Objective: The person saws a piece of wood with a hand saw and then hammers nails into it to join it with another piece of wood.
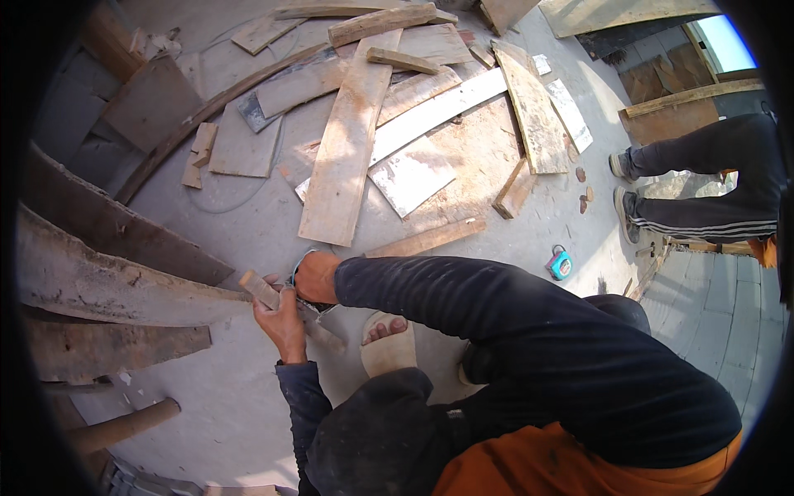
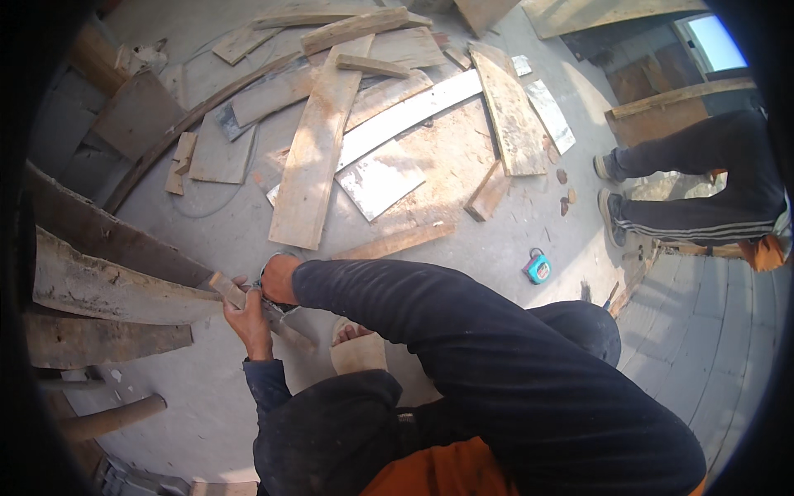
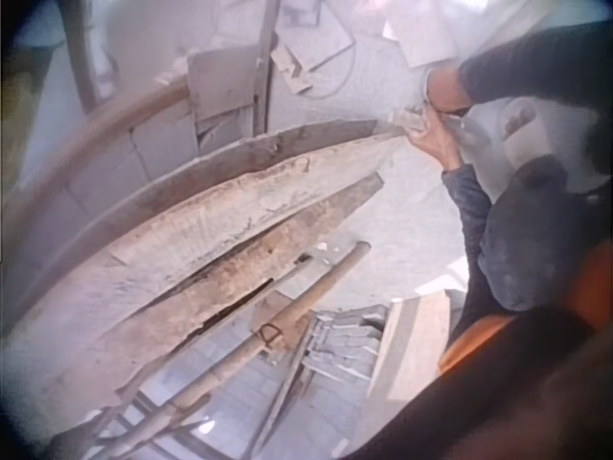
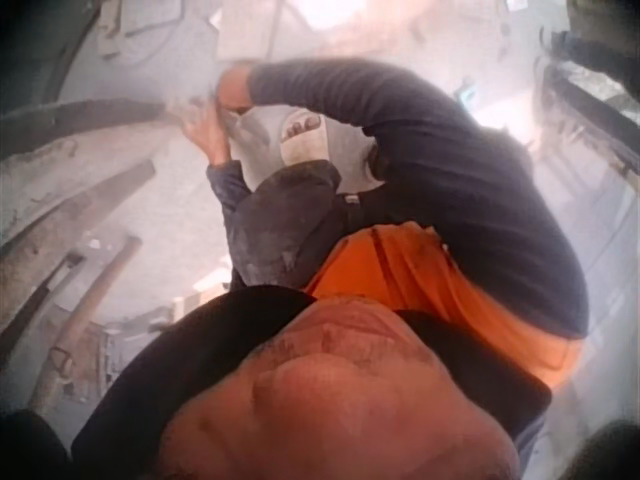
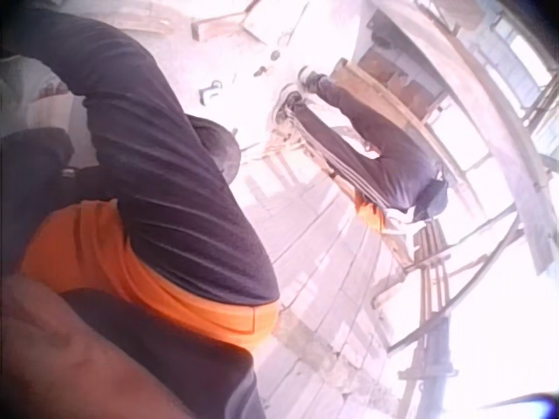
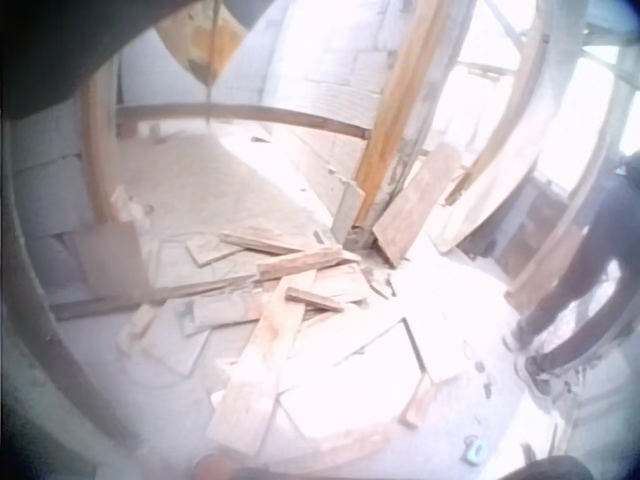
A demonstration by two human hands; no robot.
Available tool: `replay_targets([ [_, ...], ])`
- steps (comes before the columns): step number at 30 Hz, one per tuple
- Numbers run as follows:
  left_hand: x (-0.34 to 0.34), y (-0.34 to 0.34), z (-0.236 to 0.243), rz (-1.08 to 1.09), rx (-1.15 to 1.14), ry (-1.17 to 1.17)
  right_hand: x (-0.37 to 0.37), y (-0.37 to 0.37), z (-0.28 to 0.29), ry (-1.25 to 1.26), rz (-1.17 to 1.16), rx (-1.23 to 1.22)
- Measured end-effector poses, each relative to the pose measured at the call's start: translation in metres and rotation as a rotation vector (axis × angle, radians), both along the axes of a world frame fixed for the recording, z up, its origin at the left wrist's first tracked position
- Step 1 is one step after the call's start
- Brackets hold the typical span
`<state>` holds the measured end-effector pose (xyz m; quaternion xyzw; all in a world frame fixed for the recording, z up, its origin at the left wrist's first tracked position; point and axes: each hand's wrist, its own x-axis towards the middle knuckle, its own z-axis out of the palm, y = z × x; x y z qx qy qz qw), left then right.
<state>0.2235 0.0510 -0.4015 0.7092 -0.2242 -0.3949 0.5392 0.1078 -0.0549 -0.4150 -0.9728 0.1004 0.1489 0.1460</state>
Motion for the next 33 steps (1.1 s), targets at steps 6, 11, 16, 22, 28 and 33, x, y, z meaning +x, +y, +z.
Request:
replay_targets([
  [6, 0.004, 0.000, -0.002, -0.029, -0.028, -0.014, 0.000, -0.005, 0.001, -0.006, 0.007, -0.010],
  [11, 0.001, -0.004, 0.001, -0.004, -0.028, 0.018, -0.001, -0.011, 0.008, 0.012, -0.037, 0.093],
  [16, 0.001, -0.006, 0.006, -0.014, -0.048, 0.056, -0.004, -0.014, 0.019, 0.025, -0.009, 0.081],
  [22, 0.006, 0.001, 0.002, -0.035, -0.030, -0.003, -0.010, -0.014, 0.039, -0.065, -0.002, 0.112],
  [28, 0.003, 0.001, 0.007, -0.045, -0.033, -0.024, -0.021, -0.022, 0.060, -0.182, 0.004, 0.073],
  [33, -0.002, 0.000, 0.012, -0.069, -0.029, -0.002, -0.034, -0.040, 0.084, -0.201, -0.085, 0.187],
])
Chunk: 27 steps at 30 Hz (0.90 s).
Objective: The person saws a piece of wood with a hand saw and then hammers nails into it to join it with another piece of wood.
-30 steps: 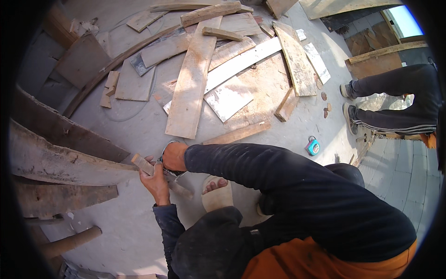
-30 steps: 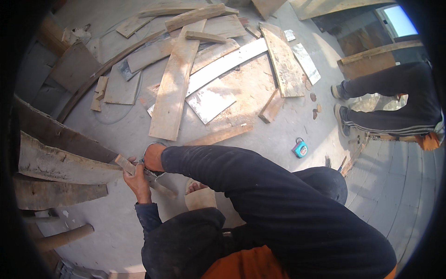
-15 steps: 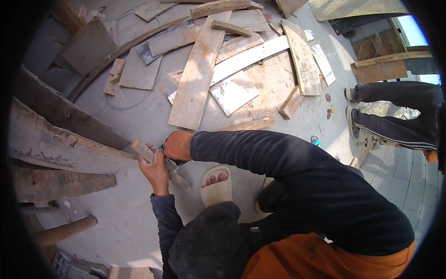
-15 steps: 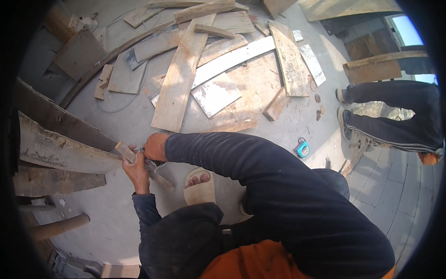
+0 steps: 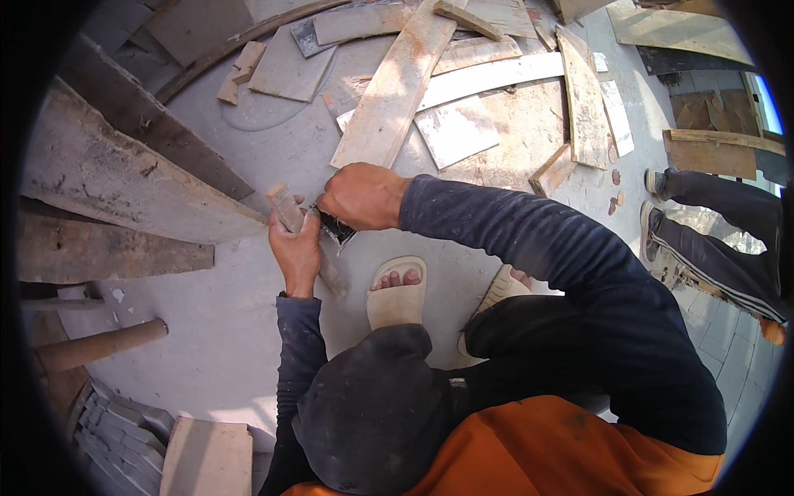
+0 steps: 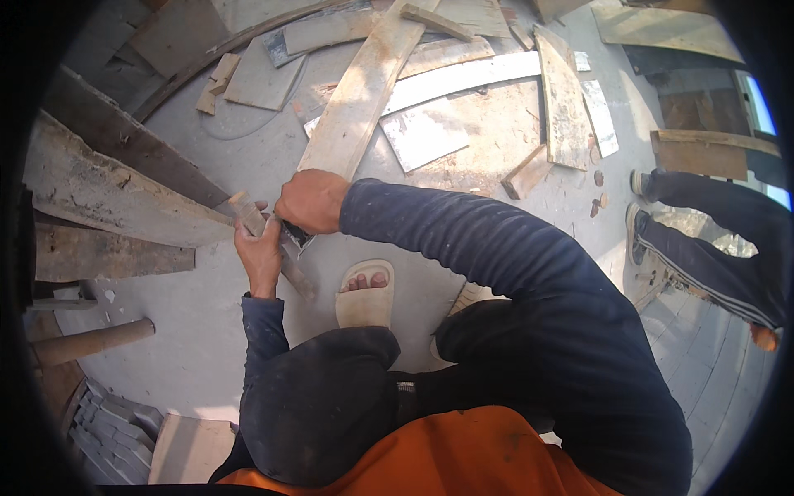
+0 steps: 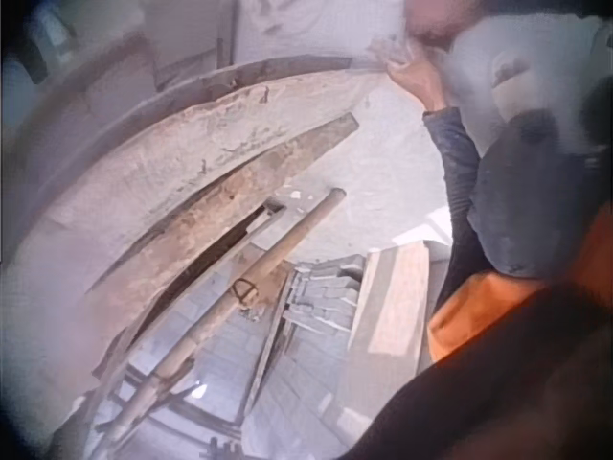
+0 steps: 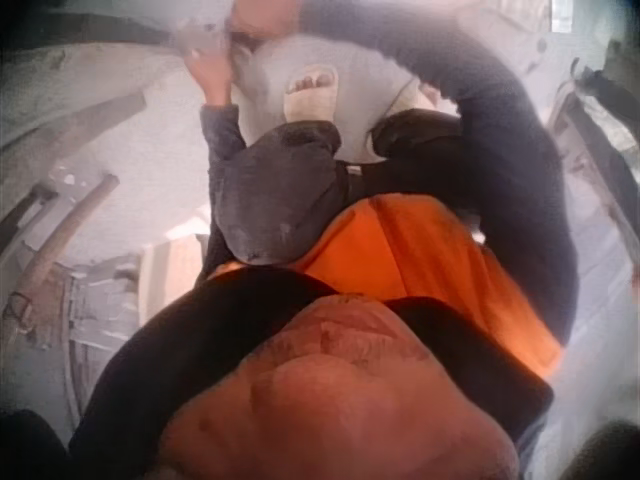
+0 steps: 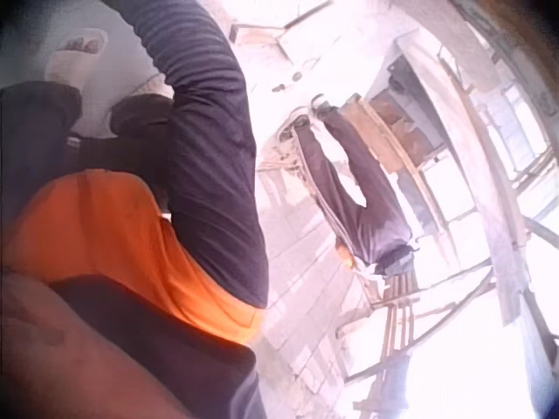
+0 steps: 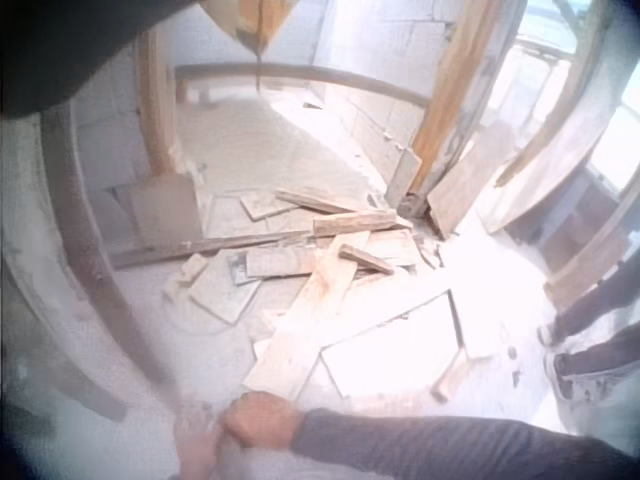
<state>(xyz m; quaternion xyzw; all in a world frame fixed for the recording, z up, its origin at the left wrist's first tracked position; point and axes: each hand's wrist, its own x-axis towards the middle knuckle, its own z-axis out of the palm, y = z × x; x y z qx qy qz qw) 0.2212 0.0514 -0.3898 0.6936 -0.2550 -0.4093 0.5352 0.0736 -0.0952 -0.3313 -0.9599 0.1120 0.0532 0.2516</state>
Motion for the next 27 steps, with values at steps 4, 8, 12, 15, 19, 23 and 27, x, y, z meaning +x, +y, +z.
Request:
replay_targets([
  [4, 0.002, 0.000, 0.004, -0.022, 0.028, -0.170, -0.018, -0.019, 0.023, -0.093, -0.380, 0.404],
  [8, 0.010, 0.005, 0.012, -0.036, 0.028, -0.285, -0.047, -0.039, 0.043, 0.041, -0.634, 0.946],
  [12, 0.031, 0.017, 0.018, -0.038, 0.098, -0.343, -0.089, -0.050, 0.060, 0.008, -0.742, 1.129],
  [15, 0.050, 0.022, 0.012, -0.042, 0.095, -0.297, -0.131, -0.049, 0.068, -0.002, -0.803, 1.175],
  [19, 0.060, 0.027, 0.007, -0.116, 0.182, -0.284, -0.200, -0.037, 0.068, -0.070, -0.844, 1.311],
  [23, 0.058, 0.021, 0.015, -0.168, 0.226, -0.337, -0.276, -0.014, 0.051, 0.114, -1.042, 1.210],
  [27, 0.059, 0.014, 0.023, -0.219, 0.238, -0.396, -0.342, 0.019, 0.017, 0.340, -1.314, 1.106],
])
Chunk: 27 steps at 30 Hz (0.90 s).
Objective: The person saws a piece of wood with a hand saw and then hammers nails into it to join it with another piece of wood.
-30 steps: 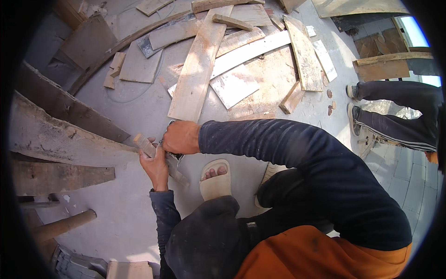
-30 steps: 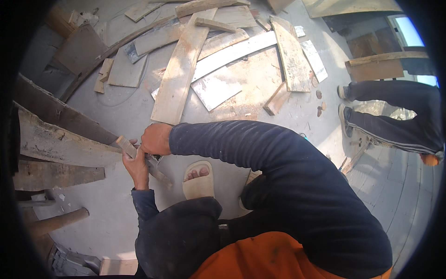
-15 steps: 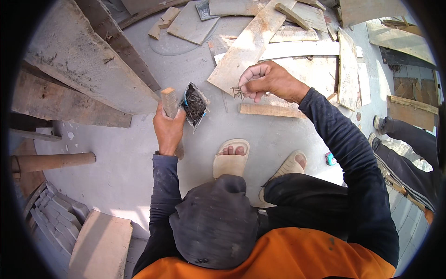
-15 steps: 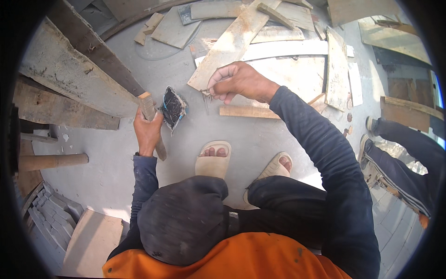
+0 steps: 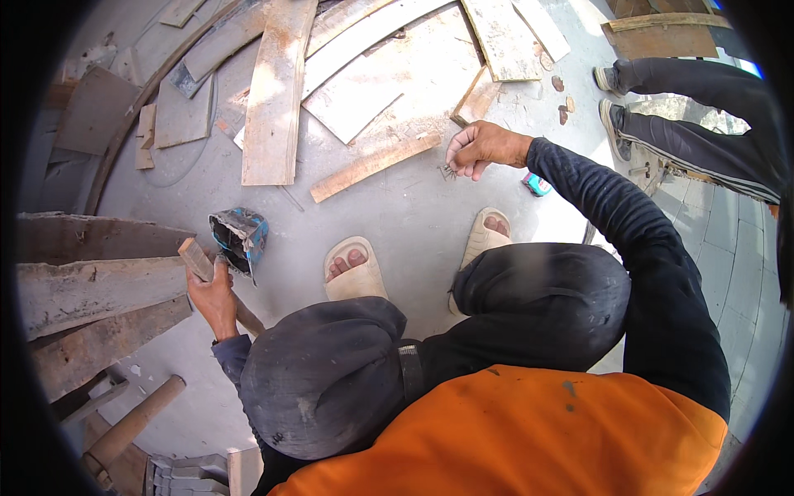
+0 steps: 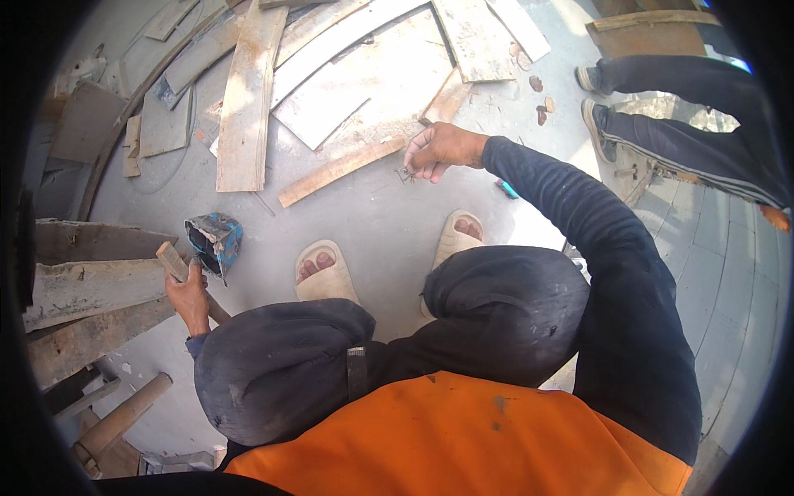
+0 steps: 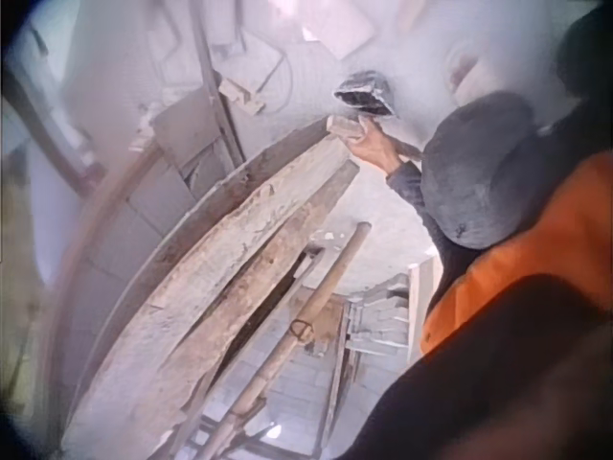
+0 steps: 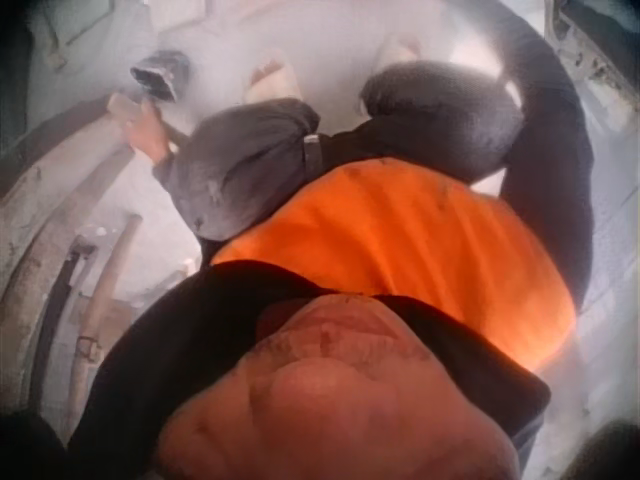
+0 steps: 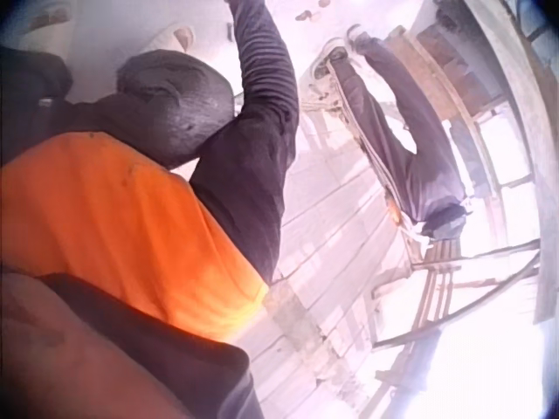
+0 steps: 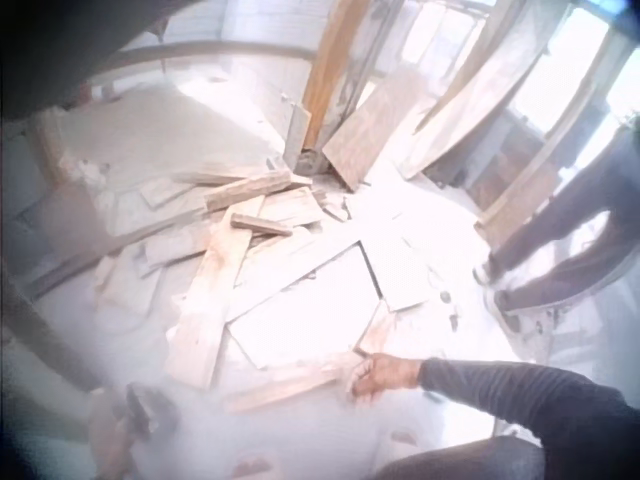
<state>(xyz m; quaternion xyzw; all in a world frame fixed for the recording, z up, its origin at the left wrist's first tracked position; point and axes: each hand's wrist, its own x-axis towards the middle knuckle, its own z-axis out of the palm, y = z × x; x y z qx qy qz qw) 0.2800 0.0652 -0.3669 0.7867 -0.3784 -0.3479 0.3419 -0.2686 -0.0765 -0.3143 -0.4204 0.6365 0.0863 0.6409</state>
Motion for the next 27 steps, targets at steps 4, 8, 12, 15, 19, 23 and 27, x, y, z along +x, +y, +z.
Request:
replay_targets([
  [4, 0.003, -0.003, 0.001, -0.027, 0.038, -0.033, -0.046, 0.034, -0.046, -0.038, -0.159, -0.048],
  [8, 0.005, -0.003, 0.012, -0.039, 0.016, -0.125, -0.073, 0.062, -0.086, -0.117, -0.239, -0.046],
  [12, -0.005, -0.012, 0.032, -0.043, -0.034, -0.176, -0.088, 0.079, -0.108, -0.054, -0.254, -0.093],
  [15, -0.028, -0.030, 0.048, -0.081, -0.116, -0.205, -0.095, 0.088, -0.109, -0.058, -0.283, -0.129],
  [19, -0.079, -0.074, 0.077, -0.248, -0.176, -0.172, -0.100, 0.104, -0.095, 0.003, -0.298, -0.191],
  [23, -0.155, -0.129, 0.108, -0.601, -0.184, -0.170, -0.111, 0.129, -0.072, 0.090, -0.259, -0.370],
  [27, -0.243, -0.168, 0.123, -1.064, 0.046, -0.106, -0.135, 0.164, -0.047, 0.139, -0.190, -0.361],
])
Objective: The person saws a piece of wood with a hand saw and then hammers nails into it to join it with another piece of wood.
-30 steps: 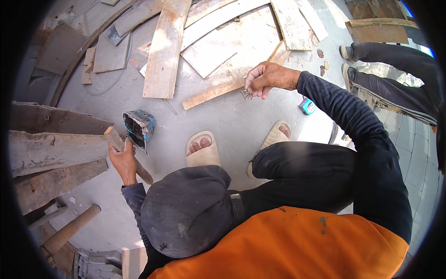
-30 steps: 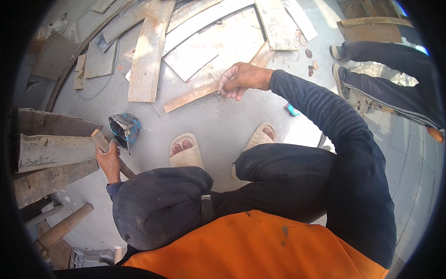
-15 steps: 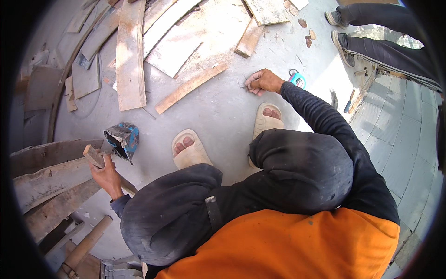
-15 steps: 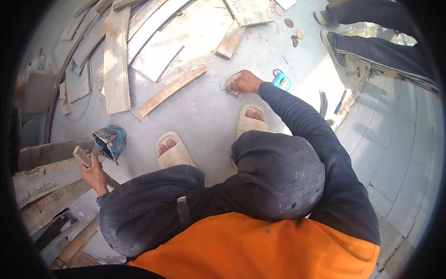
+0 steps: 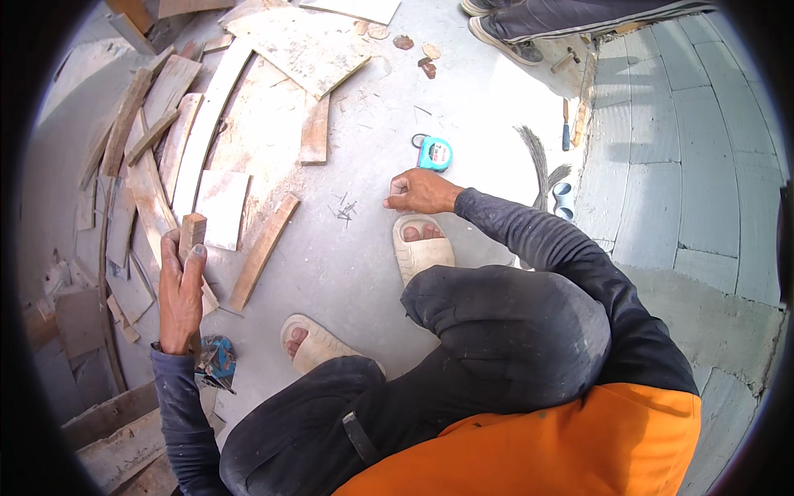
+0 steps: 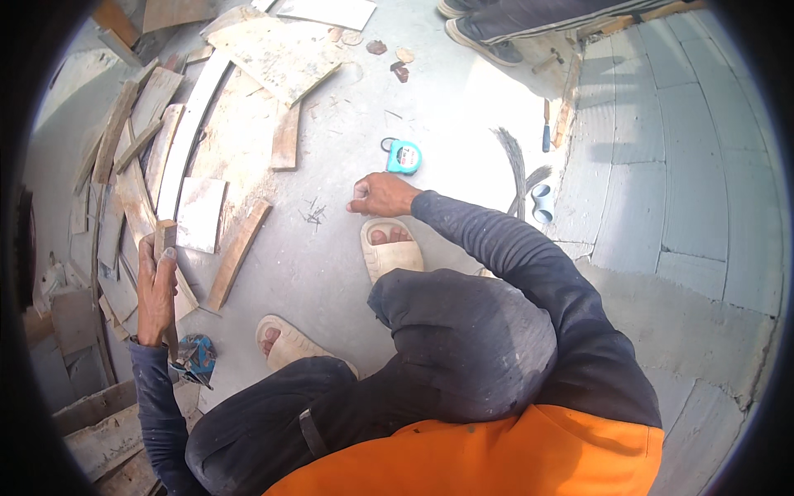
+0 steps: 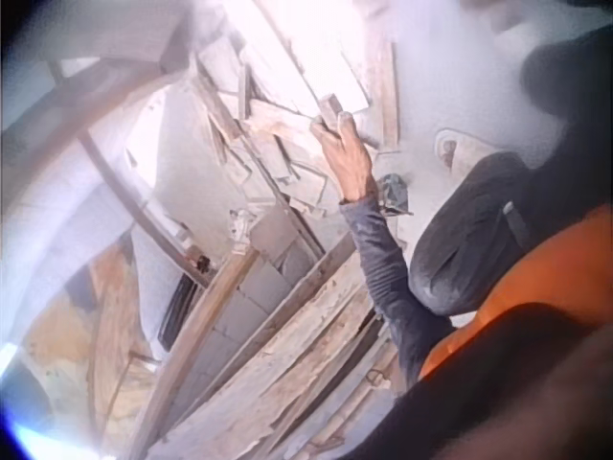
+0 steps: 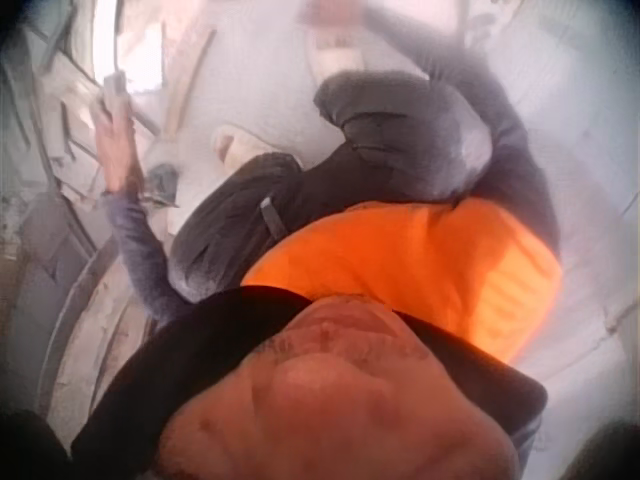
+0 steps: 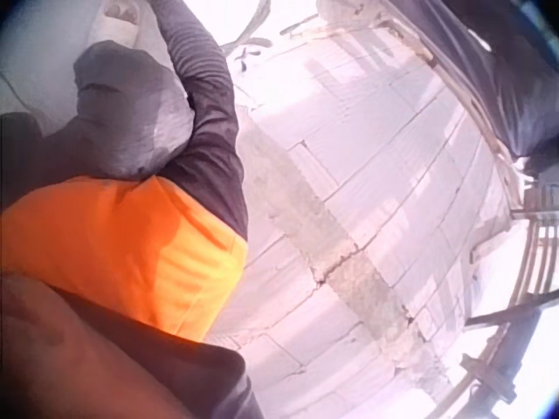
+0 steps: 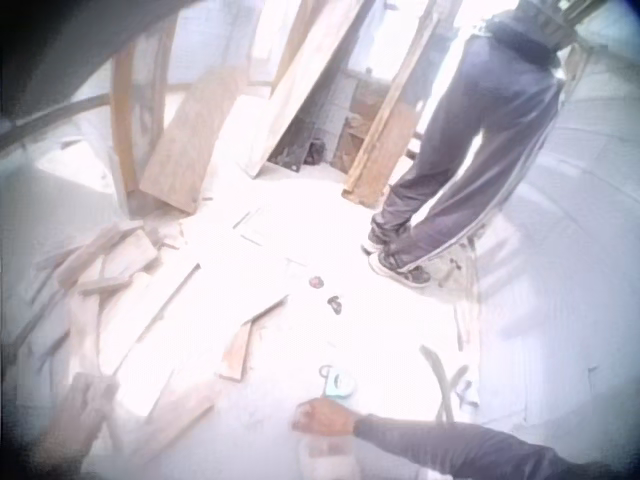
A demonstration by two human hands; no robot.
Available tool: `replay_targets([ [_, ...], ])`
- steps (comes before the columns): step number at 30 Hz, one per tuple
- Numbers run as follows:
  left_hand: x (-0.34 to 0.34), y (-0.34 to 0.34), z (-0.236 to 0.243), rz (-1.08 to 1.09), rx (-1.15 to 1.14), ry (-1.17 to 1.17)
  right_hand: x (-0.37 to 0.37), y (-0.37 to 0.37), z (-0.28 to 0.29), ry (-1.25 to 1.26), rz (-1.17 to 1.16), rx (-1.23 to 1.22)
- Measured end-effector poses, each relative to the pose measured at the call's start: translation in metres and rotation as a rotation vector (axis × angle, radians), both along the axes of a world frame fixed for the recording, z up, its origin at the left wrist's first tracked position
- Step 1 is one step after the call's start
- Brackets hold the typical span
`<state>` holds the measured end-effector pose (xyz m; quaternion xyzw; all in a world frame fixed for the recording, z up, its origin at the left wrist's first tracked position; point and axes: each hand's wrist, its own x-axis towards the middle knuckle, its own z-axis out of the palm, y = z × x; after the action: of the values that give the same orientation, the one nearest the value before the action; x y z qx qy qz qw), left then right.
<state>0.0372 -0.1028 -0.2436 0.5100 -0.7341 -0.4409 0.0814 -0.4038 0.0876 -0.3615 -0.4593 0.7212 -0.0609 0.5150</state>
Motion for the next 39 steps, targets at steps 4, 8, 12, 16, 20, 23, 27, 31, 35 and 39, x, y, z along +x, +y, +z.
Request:
replay_targets([
  [4, -0.110, -0.032, -0.020, -0.392, -0.068, -0.038, -0.054, 0.035, 0.015, -0.027, -0.204, -0.154],
  [8, -0.212, -0.052, -0.057, -0.589, -0.152, -0.092, -0.130, 0.071, 0.017, 0.131, -0.539, -0.361],
  [12, -0.310, -0.047, -0.108, -0.689, -0.206, -0.090, -0.222, 0.105, 0.006, 0.528, -0.643, -0.328],
  [16, -0.394, -0.035, -0.152, -0.737, -0.214, -0.026, -0.314, 0.134, -0.014, 0.853, -0.490, 0.072],
  [20, -0.456, -0.039, -0.187, -0.696, -0.173, -0.269, -0.398, 0.150, -0.036, 0.950, -0.483, 0.291],
  [23, -0.481, -0.044, -0.201, -0.678, -0.154, -0.323, -0.458, 0.151, -0.053, 1.022, -0.544, 0.229],
  [27, -0.498, -0.049, -0.196, -0.711, -0.120, -0.426, -0.540, 0.143, -0.080, 1.034, -0.592, 0.256],
  [31, -0.503, -0.047, -0.189, -0.702, -0.083, -0.507, -0.634, 0.136, -0.117, 0.969, -0.635, 0.262],
  [35, -0.501, -0.047, -0.197, -0.690, -0.073, -0.459, -0.744, 0.136, -0.162, 0.931, -0.572, 0.166],
  [39, -0.497, -0.042, -0.199, -0.685, -0.115, -0.516, -0.850, 0.144, -0.200, 1.163, 0.103, 0.184],
])
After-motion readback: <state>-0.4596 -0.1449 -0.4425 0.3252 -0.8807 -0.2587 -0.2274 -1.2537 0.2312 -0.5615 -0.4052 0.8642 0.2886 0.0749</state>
